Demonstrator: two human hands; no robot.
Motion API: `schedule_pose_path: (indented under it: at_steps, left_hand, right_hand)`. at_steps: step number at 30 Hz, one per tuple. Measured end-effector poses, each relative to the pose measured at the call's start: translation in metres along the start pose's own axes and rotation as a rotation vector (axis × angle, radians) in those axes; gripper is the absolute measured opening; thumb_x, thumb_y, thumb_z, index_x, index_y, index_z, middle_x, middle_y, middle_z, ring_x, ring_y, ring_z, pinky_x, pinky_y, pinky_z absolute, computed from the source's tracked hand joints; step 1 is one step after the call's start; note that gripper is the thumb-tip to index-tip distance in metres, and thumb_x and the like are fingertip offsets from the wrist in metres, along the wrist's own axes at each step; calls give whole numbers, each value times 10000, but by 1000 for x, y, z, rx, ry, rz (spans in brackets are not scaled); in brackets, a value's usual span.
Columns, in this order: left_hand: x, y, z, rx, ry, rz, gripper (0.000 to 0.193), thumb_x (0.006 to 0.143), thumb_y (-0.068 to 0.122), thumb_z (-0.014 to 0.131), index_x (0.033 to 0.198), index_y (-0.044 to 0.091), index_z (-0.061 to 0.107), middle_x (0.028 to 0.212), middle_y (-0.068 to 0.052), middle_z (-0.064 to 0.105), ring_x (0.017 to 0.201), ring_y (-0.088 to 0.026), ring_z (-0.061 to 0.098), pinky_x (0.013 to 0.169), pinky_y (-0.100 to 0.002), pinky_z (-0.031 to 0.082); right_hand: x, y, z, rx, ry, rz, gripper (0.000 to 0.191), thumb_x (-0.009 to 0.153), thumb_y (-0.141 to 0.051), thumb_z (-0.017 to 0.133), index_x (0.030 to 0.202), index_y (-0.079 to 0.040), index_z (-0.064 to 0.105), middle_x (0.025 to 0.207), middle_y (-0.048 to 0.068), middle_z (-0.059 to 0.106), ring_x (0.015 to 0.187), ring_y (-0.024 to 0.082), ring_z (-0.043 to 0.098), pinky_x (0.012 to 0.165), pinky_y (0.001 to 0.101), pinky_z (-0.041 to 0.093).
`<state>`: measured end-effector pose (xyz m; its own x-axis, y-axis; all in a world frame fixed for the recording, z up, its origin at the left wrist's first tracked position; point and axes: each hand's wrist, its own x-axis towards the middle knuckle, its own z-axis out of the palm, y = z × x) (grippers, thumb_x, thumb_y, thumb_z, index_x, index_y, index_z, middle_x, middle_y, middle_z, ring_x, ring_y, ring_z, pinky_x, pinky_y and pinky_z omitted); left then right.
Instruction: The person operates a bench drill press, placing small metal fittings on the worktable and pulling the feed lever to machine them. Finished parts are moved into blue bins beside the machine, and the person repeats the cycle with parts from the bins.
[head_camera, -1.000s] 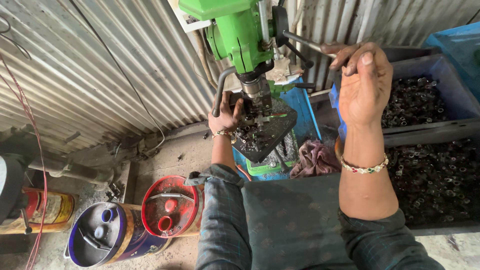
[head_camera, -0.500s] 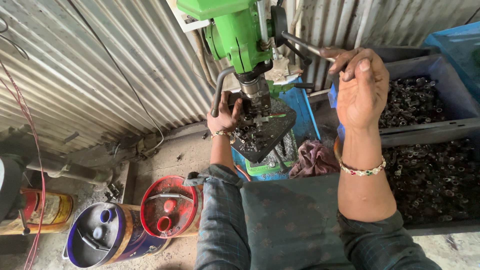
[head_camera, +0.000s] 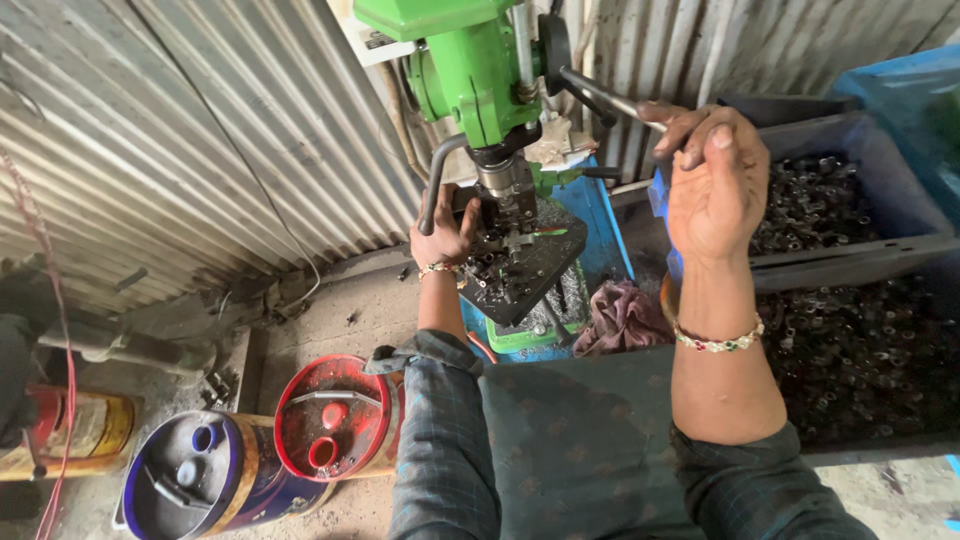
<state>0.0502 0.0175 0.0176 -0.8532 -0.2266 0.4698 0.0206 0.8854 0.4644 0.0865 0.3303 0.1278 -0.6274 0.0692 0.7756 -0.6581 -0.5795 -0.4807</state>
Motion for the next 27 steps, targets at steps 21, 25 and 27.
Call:
schedule_pose_path:
  at_steps: [21,25,27]
  left_hand:
    - [-28,-45,46,254,34,118,741,1096,552,419,1560,-23,471,1236,-278,639,891,-458,679,662,-526,533]
    - [-51,-57,58,367,163,123,736,1166,551,411,1528,-87,468,973,-267,631,695,-415,658,619,-491,523]
    - [-61,-62,66,387,211,147,697,1165,556,407,1385,-100,487,986,-263,600,663,-380,638,582,-468,507]
  right_hand:
    - [-92,63,-42,-366,206,157,458,1054,-250,613,1452,-119,427,1458,42,506,1225,152,608,1030,304,545]
    - [-136,91,-49,-503,295,428,264,1016,-152,621,1268,-77,602,1304,116,651,1008,201,708,874,304,645]
    - [-148,108,-49,-695,189,501,216,1035,-117,638,1249,-89,643,1250,114,712,972,190,742,859,281,635]
